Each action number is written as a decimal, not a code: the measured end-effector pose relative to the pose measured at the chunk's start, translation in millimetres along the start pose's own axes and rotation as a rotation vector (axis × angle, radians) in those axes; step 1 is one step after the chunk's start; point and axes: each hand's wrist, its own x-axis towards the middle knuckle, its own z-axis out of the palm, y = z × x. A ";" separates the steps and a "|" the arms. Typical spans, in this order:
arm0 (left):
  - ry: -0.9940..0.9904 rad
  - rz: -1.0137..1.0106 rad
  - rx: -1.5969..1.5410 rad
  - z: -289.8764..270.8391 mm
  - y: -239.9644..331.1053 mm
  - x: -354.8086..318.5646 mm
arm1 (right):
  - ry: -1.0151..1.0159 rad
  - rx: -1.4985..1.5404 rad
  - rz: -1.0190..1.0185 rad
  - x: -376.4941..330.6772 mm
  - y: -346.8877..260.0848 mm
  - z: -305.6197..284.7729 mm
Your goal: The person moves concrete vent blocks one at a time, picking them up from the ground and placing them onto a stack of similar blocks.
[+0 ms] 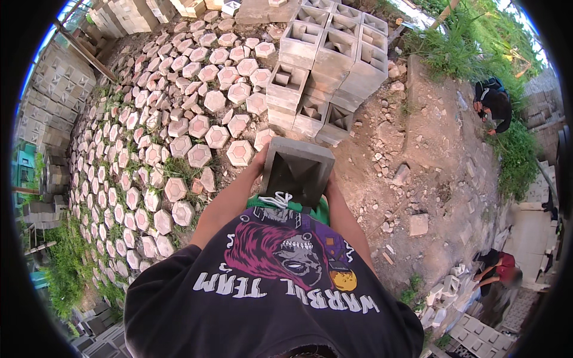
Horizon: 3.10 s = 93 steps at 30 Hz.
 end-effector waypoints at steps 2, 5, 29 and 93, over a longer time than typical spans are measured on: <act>0.055 0.002 0.008 -17.0 7.3 17.3 | -0.031 -0.023 0.004 15.8 -13.1 22.7; -0.017 -0.026 -0.145 -25.7 22.2 44.7 | 0.068 -0.156 0.027 33.3 -37.1 54.1; 0.183 -0.176 -0.203 2.6 207.9 137.8 | -0.092 -0.235 0.306 210.3 -164.4 181.5; 0.203 -0.441 -0.225 -113.6 273.6 473.8 | 0.627 -0.010 0.256 520.0 -179.5 156.0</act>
